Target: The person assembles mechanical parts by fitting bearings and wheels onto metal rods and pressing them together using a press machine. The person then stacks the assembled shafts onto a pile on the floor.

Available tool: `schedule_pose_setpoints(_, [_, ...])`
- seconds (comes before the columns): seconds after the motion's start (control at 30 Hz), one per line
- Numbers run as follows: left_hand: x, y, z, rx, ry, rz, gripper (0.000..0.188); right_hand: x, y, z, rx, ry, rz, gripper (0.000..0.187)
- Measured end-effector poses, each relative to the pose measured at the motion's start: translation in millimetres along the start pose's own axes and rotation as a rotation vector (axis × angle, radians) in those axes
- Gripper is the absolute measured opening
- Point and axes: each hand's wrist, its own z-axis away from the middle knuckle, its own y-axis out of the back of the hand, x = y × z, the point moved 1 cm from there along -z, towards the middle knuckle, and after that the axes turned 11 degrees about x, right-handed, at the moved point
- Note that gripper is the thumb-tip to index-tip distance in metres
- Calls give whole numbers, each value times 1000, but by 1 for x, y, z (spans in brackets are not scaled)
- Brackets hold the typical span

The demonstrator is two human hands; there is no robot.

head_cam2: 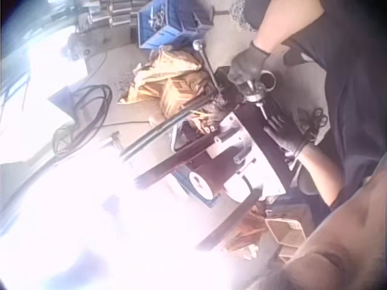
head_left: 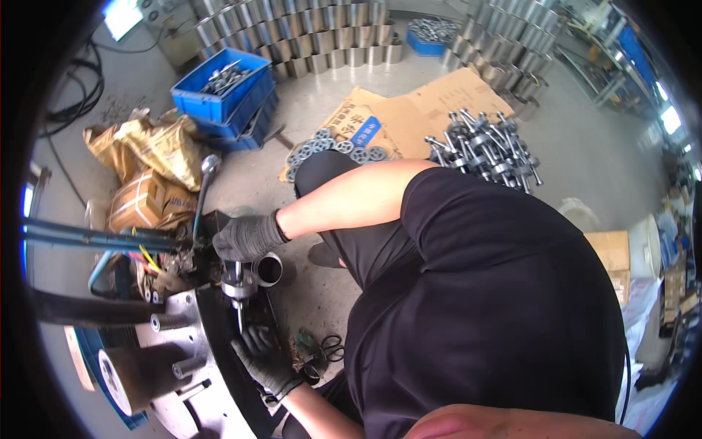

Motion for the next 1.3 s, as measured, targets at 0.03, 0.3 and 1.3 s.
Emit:
schedule_pose_setpoints(0.03, [-5,17,-19,-10,12,-14,56,2,17,0,7,-13,14,22])
schedule_pose_setpoints(0.3, [-12,-31,-3,93,-66,-110,53,80,235,9,-281,-99,670,42])
schedule_pose_setpoints(1.3, [-35,-36,-63,-46,-149,-447,46,-24,562,291,49,-1166,1000,36])
